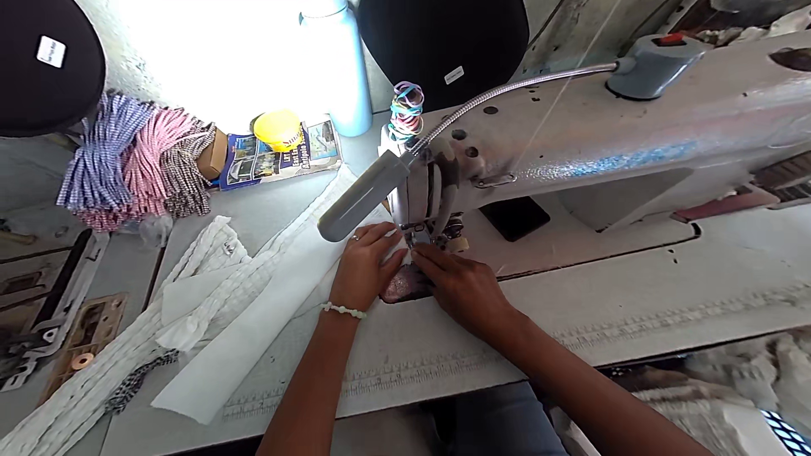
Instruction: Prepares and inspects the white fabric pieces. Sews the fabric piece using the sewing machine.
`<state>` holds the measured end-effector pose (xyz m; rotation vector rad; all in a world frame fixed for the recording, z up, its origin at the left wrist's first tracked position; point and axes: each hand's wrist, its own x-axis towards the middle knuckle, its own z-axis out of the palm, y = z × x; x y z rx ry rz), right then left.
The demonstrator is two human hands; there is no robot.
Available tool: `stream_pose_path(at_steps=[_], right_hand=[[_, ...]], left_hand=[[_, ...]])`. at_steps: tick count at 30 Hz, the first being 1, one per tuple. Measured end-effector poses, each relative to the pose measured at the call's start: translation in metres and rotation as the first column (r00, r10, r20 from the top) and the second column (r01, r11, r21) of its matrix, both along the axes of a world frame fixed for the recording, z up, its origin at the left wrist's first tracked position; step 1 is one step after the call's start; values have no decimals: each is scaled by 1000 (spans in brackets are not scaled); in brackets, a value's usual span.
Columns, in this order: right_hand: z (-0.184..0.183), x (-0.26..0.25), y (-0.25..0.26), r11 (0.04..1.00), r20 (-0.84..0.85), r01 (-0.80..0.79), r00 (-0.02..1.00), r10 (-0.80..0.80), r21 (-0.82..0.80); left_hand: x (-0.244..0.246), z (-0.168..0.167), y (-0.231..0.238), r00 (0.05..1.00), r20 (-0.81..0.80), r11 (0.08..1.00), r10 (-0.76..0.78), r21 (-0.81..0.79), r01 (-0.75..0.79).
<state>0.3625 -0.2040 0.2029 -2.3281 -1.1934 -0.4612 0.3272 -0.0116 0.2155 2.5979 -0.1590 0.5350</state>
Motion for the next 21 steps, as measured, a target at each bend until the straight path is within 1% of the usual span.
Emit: stream_pose_path(at_steps=[4, 9, 15, 18, 21], right_hand=[[-1, 1, 4, 999, 2, 35, 999, -35, -14], [-3, 2, 5, 998, 9, 60, 998, -60, 7], [-2, 4, 6, 995, -18, 96, 995, -96, 7], [-3, 4, 7, 995, -18, 99, 995, -99, 0], [-2, 4, 7, 994, -29, 107, 994, -107, -7]], left_hand=[[6, 2, 2, 1000, 19, 1000, 7, 14, -7], [5, 1, -2, 999, 41, 999, 33, 16, -34], [7, 4, -4, 998, 38, 998, 57, 15, -58], [8, 12, -5, 998, -16, 998, 54, 11, -54], [11, 26, -4, 992, -125, 997, 30, 76, -21]])
